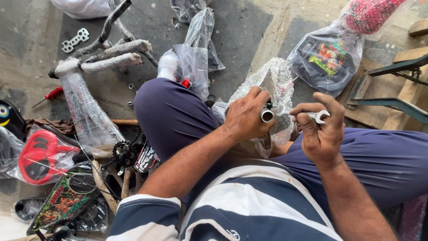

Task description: The person is assembling a bicycle by tightening bolts on the handlebars and other components using a wrench. They are sitting on the ground surrounded by bicycle parts and tools.

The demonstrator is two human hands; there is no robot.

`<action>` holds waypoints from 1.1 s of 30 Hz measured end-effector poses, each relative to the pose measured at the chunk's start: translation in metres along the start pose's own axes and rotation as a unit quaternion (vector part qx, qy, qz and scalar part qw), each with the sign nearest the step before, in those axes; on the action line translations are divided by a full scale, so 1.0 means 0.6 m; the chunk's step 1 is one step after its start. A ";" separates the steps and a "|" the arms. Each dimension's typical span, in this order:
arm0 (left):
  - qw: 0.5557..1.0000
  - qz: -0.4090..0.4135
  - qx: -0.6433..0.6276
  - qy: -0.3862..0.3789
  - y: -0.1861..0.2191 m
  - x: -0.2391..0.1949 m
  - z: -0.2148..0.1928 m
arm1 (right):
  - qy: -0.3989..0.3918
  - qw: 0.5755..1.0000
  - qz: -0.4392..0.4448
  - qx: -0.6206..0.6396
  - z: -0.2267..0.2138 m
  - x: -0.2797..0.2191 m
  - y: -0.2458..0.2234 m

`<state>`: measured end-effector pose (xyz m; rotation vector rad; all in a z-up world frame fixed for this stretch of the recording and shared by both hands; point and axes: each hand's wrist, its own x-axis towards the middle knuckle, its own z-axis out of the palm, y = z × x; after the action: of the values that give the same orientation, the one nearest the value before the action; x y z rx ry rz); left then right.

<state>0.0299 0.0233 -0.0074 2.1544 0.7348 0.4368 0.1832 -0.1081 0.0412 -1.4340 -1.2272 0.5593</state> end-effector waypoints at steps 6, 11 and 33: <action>1.000 0.007 -0.005 0.007 -0.008 0.002 0.005 | 0.148 0.976 0.141 -0.077 -0.007 -0.022 0.028; 1.000 0.015 -0.009 0.007 -0.008 -0.002 0.003 | 0.036 0.999 -0.029 -0.009 -0.009 -0.035 0.046; 0.995 0.096 -0.030 0.004 0.003 -0.043 0.013 | 0.015 0.971 0.209 0.116 -0.010 0.079 0.113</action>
<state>0.0145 0.0018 -0.0123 2.1754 0.5148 0.5612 0.2298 -0.0580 -0.0058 -1.4973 -0.8034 0.9321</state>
